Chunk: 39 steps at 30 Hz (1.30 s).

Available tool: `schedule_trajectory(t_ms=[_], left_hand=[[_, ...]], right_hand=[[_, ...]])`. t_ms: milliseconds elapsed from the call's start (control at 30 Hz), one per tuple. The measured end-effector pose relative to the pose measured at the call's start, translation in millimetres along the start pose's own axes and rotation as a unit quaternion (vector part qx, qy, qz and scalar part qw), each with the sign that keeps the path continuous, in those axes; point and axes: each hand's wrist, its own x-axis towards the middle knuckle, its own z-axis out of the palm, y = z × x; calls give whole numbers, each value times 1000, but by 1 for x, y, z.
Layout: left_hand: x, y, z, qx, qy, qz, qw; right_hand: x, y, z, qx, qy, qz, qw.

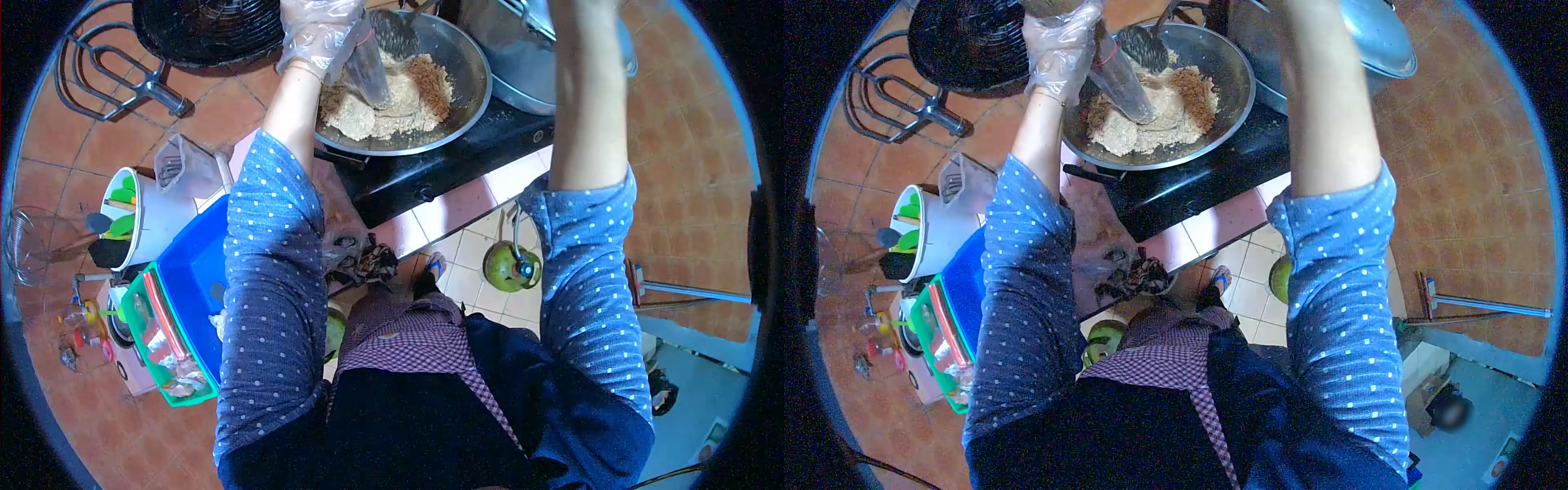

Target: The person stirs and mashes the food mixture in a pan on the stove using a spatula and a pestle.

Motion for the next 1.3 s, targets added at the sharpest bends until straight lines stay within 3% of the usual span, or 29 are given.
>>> schedule_trajectory(t_ms=[33, 67, 100, 167, 233, 300, 367, 433, 500, 533, 567, 633, 700, 867, 967, 1067, 1100, 1167, 1267, 1300], left_hand=[[0, 0, 1, 1, 1, -1, 1000], [-1, 0, 2, -9, 3, -1, 1000], [-1, 0, 3, -19, 5, -2, 1000], [-1, -3, 4, -15, 7, 28, 999], [4, -1, 4, -12, 12, 67, 998], [-1, 5, 4, 18, -15, 62, 998], [6, -1, 7, 46, 4, 87, 995], [6, -4, 5, 79, 30, 99, 991], [4, 5, 2, 112, -6, 20, 993], [1, 0, 2, 47, -4, 45, 998], [0, 1, 3, 48, -4, 46, 998], [-2, 4, 6, 67, 16, 43, 997], [6, -7, 10, 56, 18, 78, 995], [0, -5, 9, 61, 20, 90, 994], [0, -3, 5, 64, 20, 47, 997], [-2, -5, 2, 49, 6, 37, 998], [0, -7, 3, 37, 2, 53, 998], [-1, -7, 4, 65, 10, 71, 995], [-6, -10, 3, 82, 10, 91, 992], [-7, -11, 1, 74, 5, 96, 993]], right_hand=[[2, -13, -11, 63, -86, 21, 994], [1, -5, -5, -37, -22, -18, 999], [-10, 17, -2, -36, -22, -18, 999], [-40, 82, -9, -70, 13, 72, 995], [-38, 111, -15, -88, -40, -19, 995], [-28, 104, -8, -94, -51, -44, 993], [-17, 86, -1, -23, -13, 45, 999], [-7, 47, 1, -41, 7, 7, 999], [0, 21, -8, -39, -52, -44, 997], [7, 32, -27, 160, -180, -46, 969], [-5, 47, -22, 162, -180, -47, 969], [-41, 83, -5, -85, 55, 37, 994], [-55, 95, -7, 57, 6, 79, 995], [-31, 72, 0, 20, -37, 51, 998], [-17, 21, -12, 15, -87, -39, 995], [-30, 65, -16, 71, -4, 44, 997], [-46, 88, -15, -23, 29, 92, 995], [-45, 88, -21, 33, 30, 146, 988], [-34, 75, -20, 10, -1, 116, 993], [-29, 67, -19, 3, -9, 65, 998]])
